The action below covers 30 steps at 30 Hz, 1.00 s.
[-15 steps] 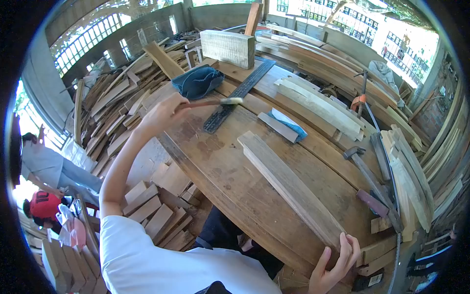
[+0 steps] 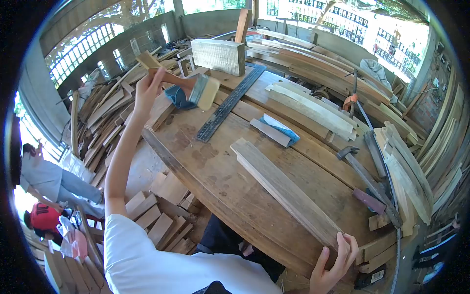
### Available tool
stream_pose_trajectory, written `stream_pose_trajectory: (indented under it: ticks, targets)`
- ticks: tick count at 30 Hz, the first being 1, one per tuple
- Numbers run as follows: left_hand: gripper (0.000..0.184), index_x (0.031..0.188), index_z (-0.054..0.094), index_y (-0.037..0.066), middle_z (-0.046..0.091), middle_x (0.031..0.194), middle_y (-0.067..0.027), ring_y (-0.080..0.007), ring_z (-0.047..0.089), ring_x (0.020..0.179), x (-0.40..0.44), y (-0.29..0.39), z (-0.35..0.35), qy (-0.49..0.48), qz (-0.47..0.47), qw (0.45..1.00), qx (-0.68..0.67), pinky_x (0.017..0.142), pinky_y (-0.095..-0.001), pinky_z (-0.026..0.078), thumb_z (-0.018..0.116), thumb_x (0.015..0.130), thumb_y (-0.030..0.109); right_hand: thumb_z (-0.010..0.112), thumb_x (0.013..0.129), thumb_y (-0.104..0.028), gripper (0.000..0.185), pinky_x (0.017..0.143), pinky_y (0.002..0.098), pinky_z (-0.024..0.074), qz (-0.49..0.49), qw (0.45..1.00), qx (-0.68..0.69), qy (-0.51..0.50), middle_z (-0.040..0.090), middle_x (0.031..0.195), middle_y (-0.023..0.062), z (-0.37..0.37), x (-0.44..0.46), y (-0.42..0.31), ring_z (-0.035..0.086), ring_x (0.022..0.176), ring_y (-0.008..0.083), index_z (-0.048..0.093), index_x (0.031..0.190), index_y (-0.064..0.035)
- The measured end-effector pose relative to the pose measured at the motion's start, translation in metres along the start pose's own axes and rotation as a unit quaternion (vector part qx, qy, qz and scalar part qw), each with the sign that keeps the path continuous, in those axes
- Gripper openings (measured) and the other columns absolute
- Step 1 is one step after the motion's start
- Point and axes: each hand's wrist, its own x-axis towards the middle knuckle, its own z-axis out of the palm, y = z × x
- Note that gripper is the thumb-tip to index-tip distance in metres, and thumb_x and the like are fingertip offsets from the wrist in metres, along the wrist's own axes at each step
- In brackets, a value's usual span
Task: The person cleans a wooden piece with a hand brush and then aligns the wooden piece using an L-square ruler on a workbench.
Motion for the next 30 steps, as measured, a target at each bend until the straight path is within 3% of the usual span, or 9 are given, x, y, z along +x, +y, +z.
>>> stream_pose_trajectory:
  ticks: [2,6,9,10,14,21,23,25,30]
  targets:
    - [0.039,0.091,0.071,-0.003,0.060,0.067,-0.0010,-0.0087,0.050,0.062,0.006,-0.005,0.014,-0.037,0.079,0.990,0.111,0.057,-0.0261,0.039,0.065,0.095,0.035,0.056,0.093,-0.009,0.035,0.102,0.0418,0.0365,-0.005,1.000,-0.008,0.000,0.052,0.125,0.0164,0.000,0.001,0.000,0.051,0.116,0.0327,0.058,0.127,-0.0028]
    - [0.037,0.091,0.070,-0.003,0.066,0.071,-0.0095,-0.0122,0.056,0.065,0.020,-0.014,0.036,-0.055,0.166,0.981,0.089,0.063,-0.0289,0.045,0.063,0.096,0.034,0.056,0.093,-0.009,0.035,0.102,0.0417,0.0372,-0.007,1.000,-0.006,-0.001,0.052,0.125,0.0164,0.000,0.000,0.002,0.051,0.116,0.0329,0.058,0.127,-0.0028]
    - [0.037,0.090,0.070,-0.003,0.065,0.069,-0.0110,-0.0141,0.056,0.062,0.025,-0.006,0.049,-0.058,0.183,0.975,0.112,0.060,-0.0317,0.045,0.064,0.095,0.033,0.056,0.093,-0.010,0.034,0.101,0.0416,0.0379,-0.007,1.000,-0.004,0.002,0.053,0.124,0.0166,0.000,0.001,0.002,0.052,0.115,0.0330,0.058,0.127,-0.0027]
    - [0.039,0.085,0.067,-0.005,0.061,0.066,-0.0148,-0.0198,0.055,0.058,0.026,-0.009,0.054,-0.053,0.189,0.969,0.148,0.057,-0.0344,0.043,0.065,0.094,0.033,0.055,0.093,-0.010,0.034,0.101,0.0416,0.0379,-0.010,1.000,-0.005,0.002,0.053,0.124,0.0169,0.000,0.001,0.003,0.052,0.115,0.0331,0.058,0.126,-0.0027]
    - [0.038,0.078,0.060,-0.006,0.054,0.064,-0.0171,-0.0280,0.050,0.056,0.019,0.000,0.072,-0.065,0.197,0.956,0.208,0.056,-0.0355,0.041,0.069,0.091,0.030,0.056,0.094,-0.011,0.033,0.102,0.0421,0.0377,-0.012,1.000,0.001,0.005,0.053,0.124,0.0172,0.000,0.001,0.003,0.051,0.116,0.0336,0.059,0.126,-0.0027]
    - [0.030,0.086,0.063,-0.005,0.058,0.080,-0.0120,-0.0230,0.055,0.063,0.024,0.015,0.083,-0.150,0.309,0.922,0.178,0.059,-0.0339,0.043,0.069,0.091,0.024,0.056,0.094,-0.013,0.033,0.103,0.0425,0.0371,0.001,1.000,-0.014,0.000,0.053,0.126,0.0167,-0.003,0.000,0.000,0.051,0.118,0.0338,0.059,0.125,-0.0030]
    - [0.027,0.091,0.066,-0.003,0.061,0.083,-0.0087,-0.0218,0.060,0.068,0.029,0.016,0.088,-0.168,0.291,0.931,0.143,0.061,-0.0322,0.047,0.070,0.090,0.024,0.057,0.093,-0.012,0.033,0.104,0.0425,0.0373,0.003,1.000,-0.009,-0.003,0.053,0.126,0.0167,-0.003,-0.001,0.000,0.051,0.119,0.0336,0.059,0.125,-0.0035]
    - [0.020,0.105,0.068,-0.005,0.061,0.095,-0.0058,-0.0143,0.067,0.085,0.031,0.023,0.092,-0.207,0.291,0.926,0.121,0.073,-0.0281,0.054,0.064,0.095,0.011,0.057,0.093,-0.012,0.033,0.104,0.0424,0.0375,0.004,1.000,-0.004,0.000,0.053,0.126,0.0167,-0.003,-0.001,0.000,0.051,0.119,0.0336,0.059,0.125,-0.0036]
    - [0.021,0.105,0.067,-0.006,0.068,0.095,-0.0079,-0.0139,0.069,0.081,0.038,0.021,0.107,-0.255,0.206,0.939,0.107,0.072,-0.0262,0.056,0.065,0.094,0.012,0.058,0.092,-0.010,0.033,0.103,0.0421,0.0385,-0.006,1.000,-0.001,0.004,0.053,0.125,0.0166,-0.003,-0.002,0.003,0.052,0.118,0.0338,0.059,0.124,-0.0035]
